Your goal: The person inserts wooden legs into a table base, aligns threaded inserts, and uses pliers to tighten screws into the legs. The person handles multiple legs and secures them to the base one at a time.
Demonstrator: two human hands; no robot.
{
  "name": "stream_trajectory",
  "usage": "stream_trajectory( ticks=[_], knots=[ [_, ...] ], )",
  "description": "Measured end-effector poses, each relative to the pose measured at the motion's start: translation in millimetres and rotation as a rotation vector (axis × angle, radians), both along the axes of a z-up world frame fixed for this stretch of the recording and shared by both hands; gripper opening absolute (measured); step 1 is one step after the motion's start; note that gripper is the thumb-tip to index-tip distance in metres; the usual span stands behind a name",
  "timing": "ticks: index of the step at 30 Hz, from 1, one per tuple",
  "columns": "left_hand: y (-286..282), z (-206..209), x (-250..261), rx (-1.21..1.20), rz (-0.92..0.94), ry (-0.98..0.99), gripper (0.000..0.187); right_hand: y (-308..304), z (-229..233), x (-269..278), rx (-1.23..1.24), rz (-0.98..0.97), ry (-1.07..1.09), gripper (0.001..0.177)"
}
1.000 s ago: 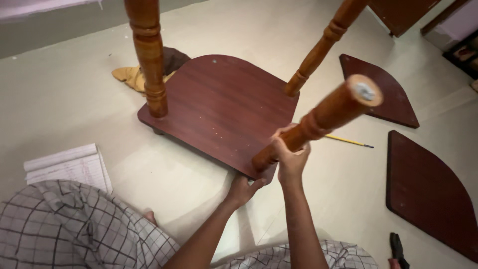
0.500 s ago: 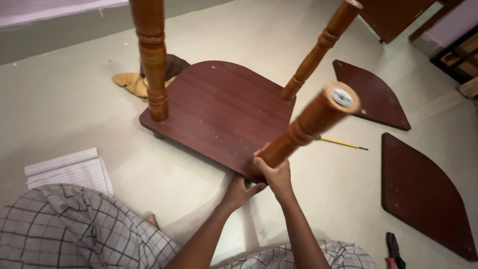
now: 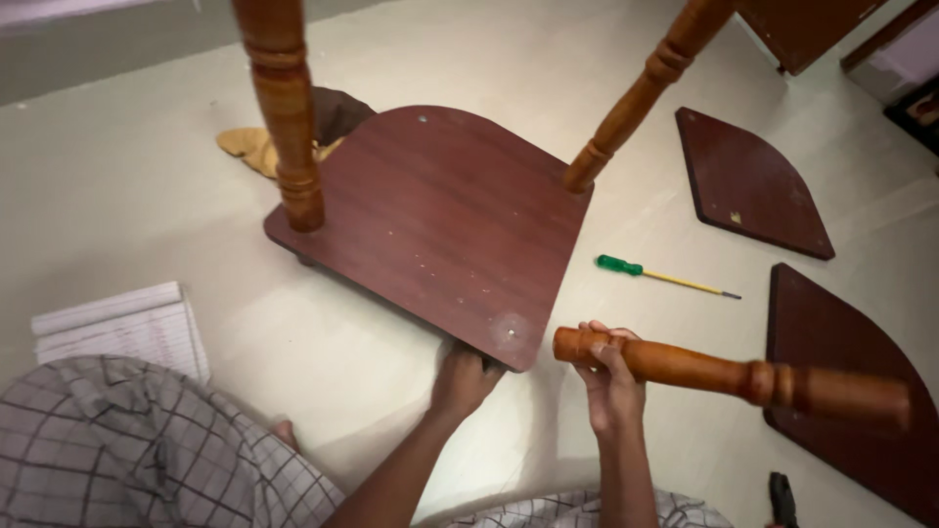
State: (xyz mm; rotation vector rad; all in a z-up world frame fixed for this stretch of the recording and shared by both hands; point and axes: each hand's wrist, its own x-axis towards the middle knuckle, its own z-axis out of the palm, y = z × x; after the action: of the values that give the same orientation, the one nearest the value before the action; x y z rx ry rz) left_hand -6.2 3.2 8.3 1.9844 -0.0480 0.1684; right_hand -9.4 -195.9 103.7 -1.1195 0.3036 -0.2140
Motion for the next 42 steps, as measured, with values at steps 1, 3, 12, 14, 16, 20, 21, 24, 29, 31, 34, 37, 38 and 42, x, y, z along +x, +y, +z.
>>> stream_trajectory(
  ticks=[1, 3, 12, 14, 16, 20, 21, 24, 29, 31, 34, 37, 38, 42],
  knots=[
    [-1.4, 1.0, 0.1, 0.005, 0.001, -0.018, 0.040, -5.2, -7.0, 2.9, 0.100, -0.012, -0.012, 0.031],
    [-2.6, 1.7, 1.0, 0.017, 0.003, -0.052, 0.033, -13.8, -19.8, 9.9, 0.282, -0.041, -0.047, 0.028],
    [-7.0, -22.7, 5.3, 0.002, -0.004, 0.072, 0.026, -45.9, -63.6, 26.5, 0.791, -0.037, -0.255, 0.026],
    [-7.8, -25.2, 7.0, 0.017, 0.000, 0.081, 0.027, -52.7, -63.8, 25.6, 0.873, 0.028, -0.346, 0.028],
    [-7.1, -25.4, 9.0, 0.028, 0.002, 0.098, 0.028, -54.5, -61.9, 25.2, 0.888, 0.149, -0.435, 0.030],
    [-6.3, -24.3, 8.5, 0.037, -0.014, 0.125, 0.028, -48.5, -56.9, 20.6, 0.940, 0.299, -0.526, 0.032],
    [-6.7, -23.8, 8.3, 0.040, -0.021, 0.124, 0.028, -46.8, -55.2, 19.8, 0.955, 0.315, -0.527, 0.032],
    [-6.0, -24.1, 9.9, 0.029, -0.009, 0.109, 0.028, -40.8, -52.5, 19.9, 1.004, 0.354, -0.531, 0.031],
    [-6.6, -28.9, 10.4, 0.038, -0.011, 0.084, 0.028, -41.1, -52.8, 20.1, 1.016, 0.335, -0.533, 0.030],
    [-5.9, -30.5, 10.3, 0.037, -0.013, 0.068, 0.028, -41.3, -54.6, 20.5, 1.010, 0.327, -0.526, 0.030],
    [-6.2, -31.9, 10.2, 0.026, -0.007, 0.045, 0.029, -41.2, -57.6, 21.7, 1.002, 0.333, -0.518, 0.030],
    [-5.4, -31.5, 7.4, 0.053, 0.004, 0.057, 0.029, -39.2, -60.0, 21.1, 0.985, 0.327, -0.512, 0.031],
    [-5.8, -30.7, 8.6, 0.048, 0.001, 0.053, 0.029, -39.5, -59.9, 22.1, 0.975, 0.322, -0.514, 0.031],
    [-7.0, -26.6, 10.0, 0.031, 0.011, 0.138, 0.032, -40.4, -58.9, 22.4, 0.973, 0.323, -0.512, 0.031]
  ],
)
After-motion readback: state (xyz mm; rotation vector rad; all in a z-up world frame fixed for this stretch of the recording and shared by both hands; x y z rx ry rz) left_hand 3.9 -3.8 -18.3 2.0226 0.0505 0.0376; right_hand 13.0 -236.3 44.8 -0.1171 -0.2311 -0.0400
